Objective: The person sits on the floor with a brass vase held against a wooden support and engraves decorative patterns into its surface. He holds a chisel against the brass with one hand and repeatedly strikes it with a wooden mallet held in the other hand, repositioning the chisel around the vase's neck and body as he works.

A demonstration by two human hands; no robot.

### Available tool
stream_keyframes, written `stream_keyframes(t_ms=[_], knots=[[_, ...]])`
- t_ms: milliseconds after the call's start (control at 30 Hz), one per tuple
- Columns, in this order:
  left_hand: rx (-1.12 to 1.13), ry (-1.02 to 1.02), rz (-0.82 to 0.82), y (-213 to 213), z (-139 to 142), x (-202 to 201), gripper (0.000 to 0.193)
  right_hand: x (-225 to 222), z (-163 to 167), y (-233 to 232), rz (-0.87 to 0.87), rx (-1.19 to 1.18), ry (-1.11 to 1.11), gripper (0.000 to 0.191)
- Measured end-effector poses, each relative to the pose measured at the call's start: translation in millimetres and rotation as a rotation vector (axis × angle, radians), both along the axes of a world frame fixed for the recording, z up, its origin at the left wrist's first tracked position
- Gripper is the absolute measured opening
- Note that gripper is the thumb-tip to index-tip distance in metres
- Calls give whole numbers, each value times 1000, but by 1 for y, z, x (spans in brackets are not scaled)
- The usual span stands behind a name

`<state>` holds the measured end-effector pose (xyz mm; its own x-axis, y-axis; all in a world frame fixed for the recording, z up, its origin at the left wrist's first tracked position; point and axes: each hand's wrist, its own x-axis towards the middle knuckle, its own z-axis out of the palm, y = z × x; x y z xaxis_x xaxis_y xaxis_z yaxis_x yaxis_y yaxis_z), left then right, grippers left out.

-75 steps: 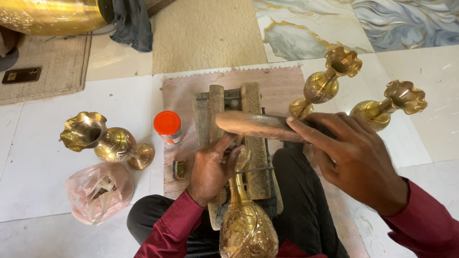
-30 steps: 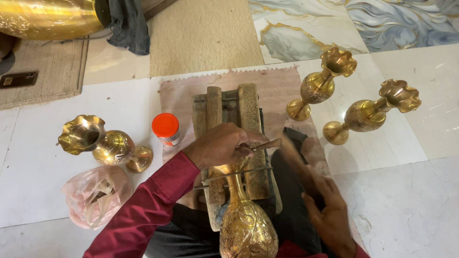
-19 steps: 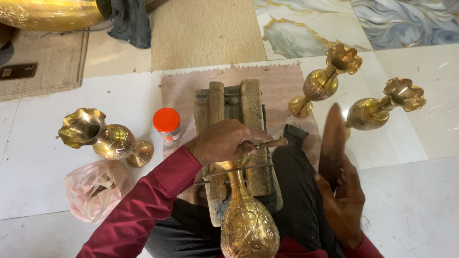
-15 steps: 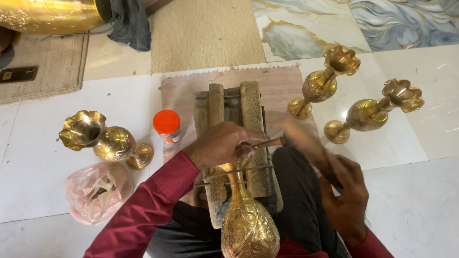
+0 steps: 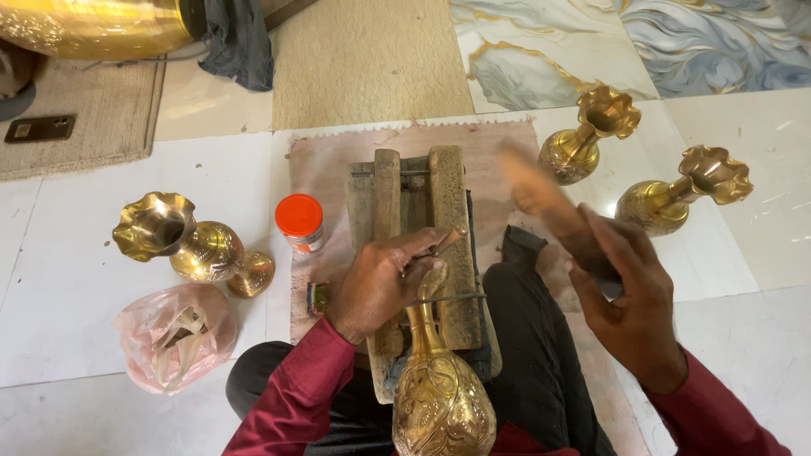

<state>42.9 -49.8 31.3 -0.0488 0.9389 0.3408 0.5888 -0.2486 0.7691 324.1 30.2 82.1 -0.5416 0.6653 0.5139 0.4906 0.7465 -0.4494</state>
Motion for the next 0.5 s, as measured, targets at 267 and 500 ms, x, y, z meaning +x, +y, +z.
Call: stream_keyframes(t_ms=[267,500], knots=[[53,-104,126,-6,-9,9,40,-7,12,8,42,11,-104,65],[135,-138,175,-18,-14,20,34,-11,16,2,101,65,-42,63]])
